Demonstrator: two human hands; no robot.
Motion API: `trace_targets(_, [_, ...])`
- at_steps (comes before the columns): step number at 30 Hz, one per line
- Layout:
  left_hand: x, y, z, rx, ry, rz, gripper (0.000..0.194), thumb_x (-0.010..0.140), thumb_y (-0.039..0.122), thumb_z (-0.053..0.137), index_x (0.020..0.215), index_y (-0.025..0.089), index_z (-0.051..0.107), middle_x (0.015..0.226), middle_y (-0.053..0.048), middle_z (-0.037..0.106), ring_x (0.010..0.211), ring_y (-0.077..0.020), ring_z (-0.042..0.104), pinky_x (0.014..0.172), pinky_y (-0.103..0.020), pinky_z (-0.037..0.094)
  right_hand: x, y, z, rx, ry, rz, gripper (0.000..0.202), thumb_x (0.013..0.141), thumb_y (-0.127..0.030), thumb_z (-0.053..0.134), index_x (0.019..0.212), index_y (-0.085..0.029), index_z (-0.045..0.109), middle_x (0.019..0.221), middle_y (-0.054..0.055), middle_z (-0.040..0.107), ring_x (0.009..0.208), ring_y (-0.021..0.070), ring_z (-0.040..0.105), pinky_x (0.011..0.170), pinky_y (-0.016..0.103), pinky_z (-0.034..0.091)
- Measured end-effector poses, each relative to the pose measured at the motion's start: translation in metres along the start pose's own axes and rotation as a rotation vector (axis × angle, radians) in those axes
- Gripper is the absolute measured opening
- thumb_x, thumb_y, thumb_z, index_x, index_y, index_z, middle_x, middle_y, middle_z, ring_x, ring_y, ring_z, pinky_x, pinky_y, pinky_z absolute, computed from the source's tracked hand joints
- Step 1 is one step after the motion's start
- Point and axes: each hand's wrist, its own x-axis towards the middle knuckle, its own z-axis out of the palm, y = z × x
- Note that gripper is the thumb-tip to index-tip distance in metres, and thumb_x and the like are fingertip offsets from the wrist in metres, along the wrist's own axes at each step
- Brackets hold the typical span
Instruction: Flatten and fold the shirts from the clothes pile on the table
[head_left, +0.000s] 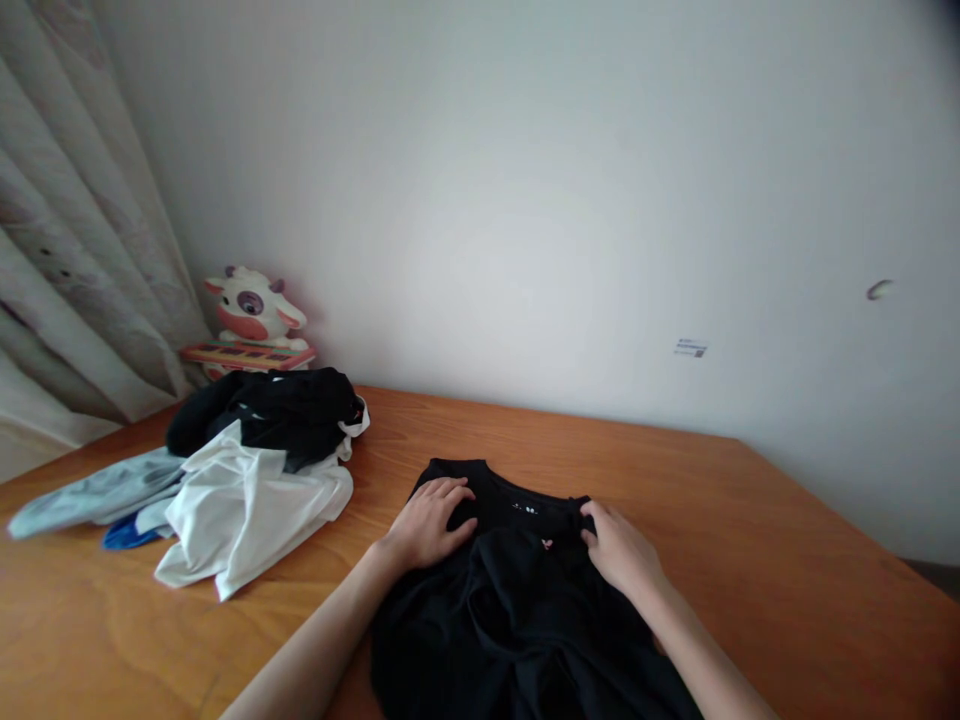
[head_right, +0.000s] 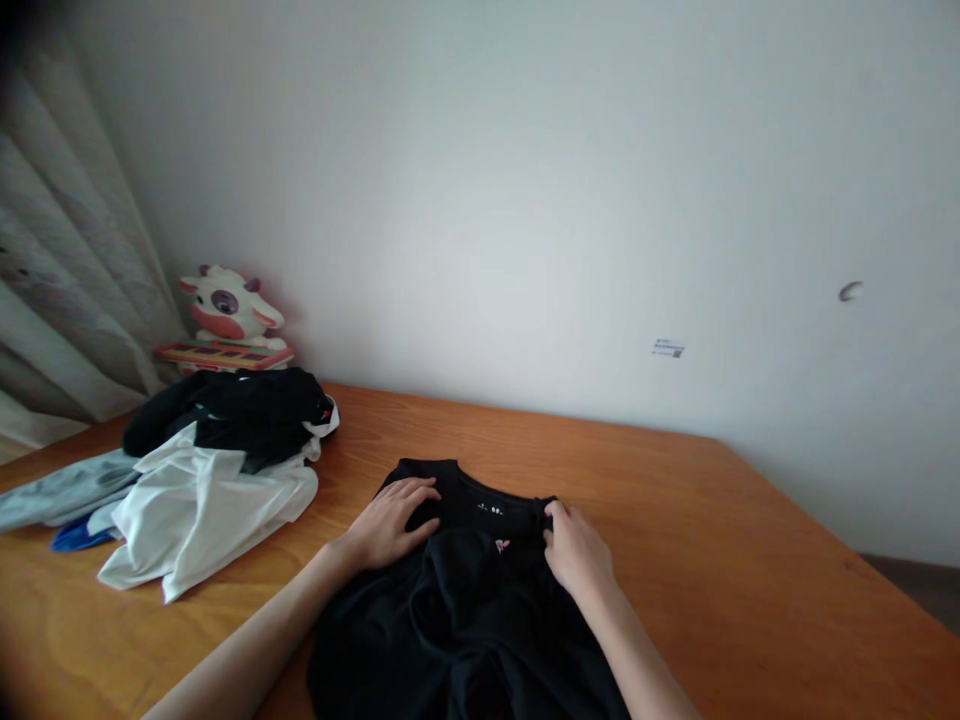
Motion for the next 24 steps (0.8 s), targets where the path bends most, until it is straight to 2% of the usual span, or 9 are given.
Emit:
trace_targets(4, [0.015,-0.011,0.001,0.063,0.012,-0.087,0.042,0.094,0.048,0.056,0.124,0.02,0.063,0.146,-0.014,0.058,0.137,-0.0306,0.051,0.115,-0.049,0.038,0.02,-0.005,0.012,-0.069,0.261,-0.027,0.03,0.097,-0.017,0.045,0.118,-0.023,0.065,0.11,0.011,0.066,0.105,0.025,0.065,0.076,0.031,0.045])
trace_targets(11, [0.041,-0.022,0.007,0.154,-0.013,-0.207,0.053,0.096,0.051,0.051,0.137,0.018,0.059,0.153,-0.015,0.051,0.142,-0.032,0.045,0.117,-0.053,0.034,0.056,0.004,0.018,-0.077,0.4,-0.077,0.034,0.098,-0.013,0.044,0.12,-0.02,0.067,0.108,0.011,0.065,0.102,0.0241,0.062,0.082,0.032,0.042])
trace_targets(16, [0.046,-0.022,0.011,0.174,0.001,-0.228,0.054,0.095,0.055,0.052,0.136,0.022,0.06,0.153,-0.012,0.051,0.141,-0.0313,0.047,0.117,-0.052,0.034,0.062,0.003,0.01,-0.176,0.381,-0.129,0.034,0.097,-0.012,0.043,0.118,-0.017,0.069,0.111,0.015,0.067,0.106,0.0291,0.059,0.088,0.038,0.039])
trace_targets(19, [0.046,-0.02,0.011,0.181,0.003,-0.236,0.054,0.094,0.053,0.052,0.136,0.021,0.061,0.153,-0.012,0.051,0.141,-0.0307,0.047,0.117,-0.051,0.034,0.058,-0.011,-0.002,-0.186,0.397,-0.245,0.034,0.098,-0.01,0.041,0.117,-0.016,0.068,0.119,0.017,0.067,0.112,0.0304,0.057,0.094,0.042,0.037])
trace_targets(21, [0.046,-0.02,0.011,0.184,0.01,-0.235,0.053,0.094,0.052,0.053,0.136,0.021,0.061,0.152,-0.012,0.052,0.141,-0.0304,0.047,0.117,-0.051,0.034,0.05,-0.027,-0.01,-0.05,0.372,-0.344,0.029,0.102,-0.02,0.042,0.116,-0.017,0.067,0.118,0.014,0.069,0.112,0.0279,0.059,0.097,0.041,0.037])
trace_targets(24, [0.045,-0.019,0.01,0.18,0.016,-0.231,0.053,0.094,0.052,0.053,0.136,0.021,0.061,0.152,-0.013,0.053,0.141,-0.0306,0.047,0.117,-0.051,0.034,0.03,-0.057,-0.018,0.254,0.221,-0.434,0.034,0.104,-0.039,0.042,0.119,-0.018,0.065,0.111,0.009,0.074,0.104,0.0222,0.066,0.096,0.035,0.041])
